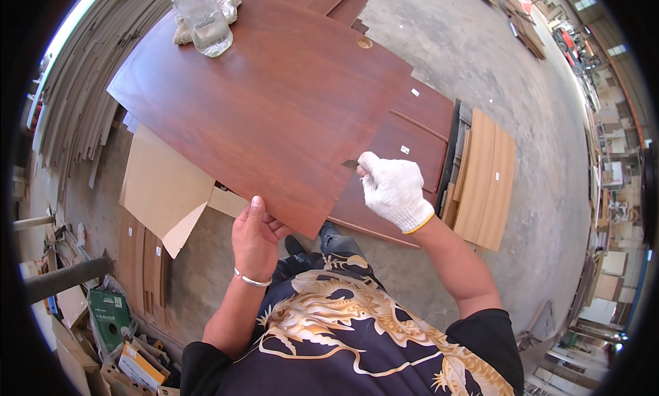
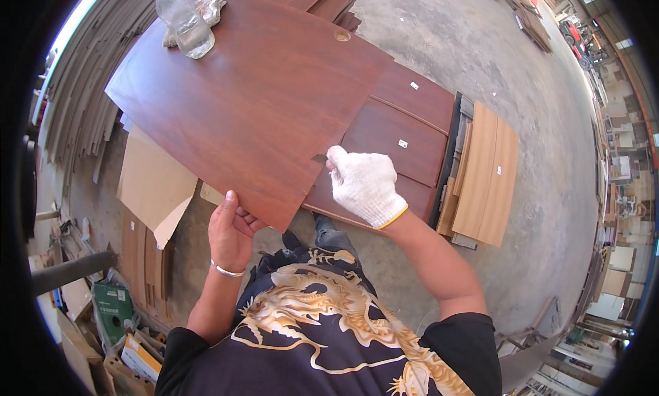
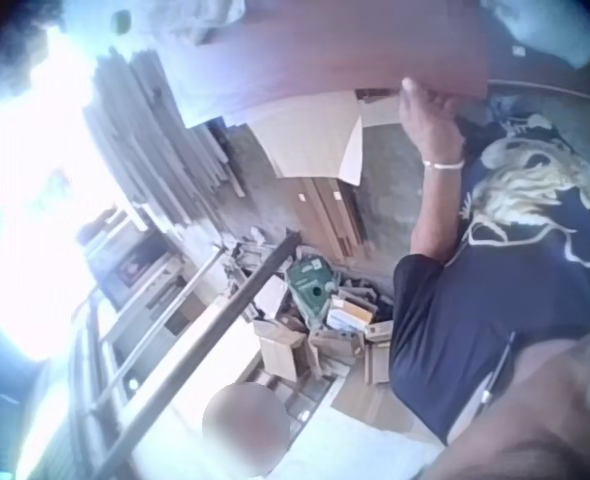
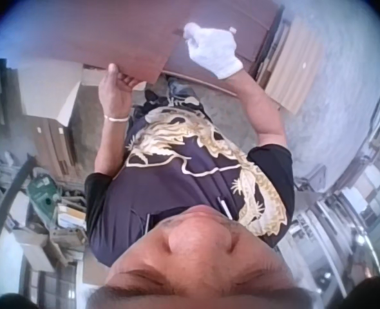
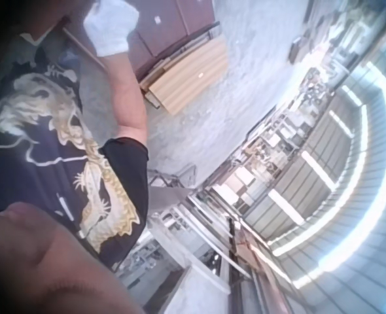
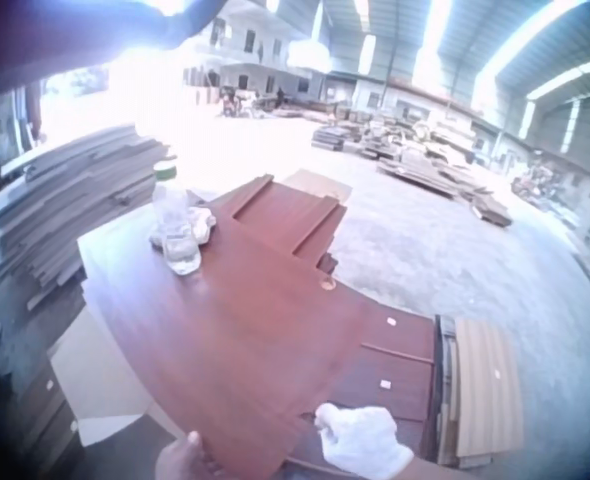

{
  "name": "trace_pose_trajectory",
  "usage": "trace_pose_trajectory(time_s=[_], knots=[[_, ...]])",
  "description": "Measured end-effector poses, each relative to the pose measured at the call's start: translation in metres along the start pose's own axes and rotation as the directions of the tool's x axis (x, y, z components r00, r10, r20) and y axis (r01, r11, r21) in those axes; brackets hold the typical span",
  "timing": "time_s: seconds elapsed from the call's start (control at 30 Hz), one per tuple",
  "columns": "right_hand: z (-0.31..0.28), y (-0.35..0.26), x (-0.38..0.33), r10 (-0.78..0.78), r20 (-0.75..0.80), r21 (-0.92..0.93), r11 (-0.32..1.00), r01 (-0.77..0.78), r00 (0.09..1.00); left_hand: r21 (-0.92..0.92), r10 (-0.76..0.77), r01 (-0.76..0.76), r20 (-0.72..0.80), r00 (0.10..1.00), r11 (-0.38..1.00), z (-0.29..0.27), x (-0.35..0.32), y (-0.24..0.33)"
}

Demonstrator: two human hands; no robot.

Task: The person scrapes a small circular mark on a reddish-brown wooden panel with a metal tool, then wipes the panel with a cloth. The person repeats this process on several panels, stacking them after cleaning.

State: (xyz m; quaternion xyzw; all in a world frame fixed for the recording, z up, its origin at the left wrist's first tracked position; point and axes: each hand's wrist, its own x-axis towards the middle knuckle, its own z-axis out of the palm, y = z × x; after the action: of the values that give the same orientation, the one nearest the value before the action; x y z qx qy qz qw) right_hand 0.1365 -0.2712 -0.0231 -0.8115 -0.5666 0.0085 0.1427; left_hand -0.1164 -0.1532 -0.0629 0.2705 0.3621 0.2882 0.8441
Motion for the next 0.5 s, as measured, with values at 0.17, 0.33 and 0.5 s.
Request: trace_pose_trajectory(time_s=[0.17,0.33,0.5], knots=[[-0.002,0.024,0.019,0.054,-0.122,0.010,0.999,-0.053,0.991,-0.005,-0.004,0.004,0.018,1.000,1.000,-0.002,0.000,0.000],[-0.002,0.000,0.004,0.008,-0.026,0.073,0.997,-0.006,1.000,-0.017,-0.009,0.009,0.019,1.000,1.000,-0.003,0.001,0.000],[-0.001,-0.031,-0.021,-0.061,0.041,0.139,0.989,0.054,0.997,-0.019,-0.013,0.013,-0.003,1.000,1.000,0.003,0.000,0.002]])
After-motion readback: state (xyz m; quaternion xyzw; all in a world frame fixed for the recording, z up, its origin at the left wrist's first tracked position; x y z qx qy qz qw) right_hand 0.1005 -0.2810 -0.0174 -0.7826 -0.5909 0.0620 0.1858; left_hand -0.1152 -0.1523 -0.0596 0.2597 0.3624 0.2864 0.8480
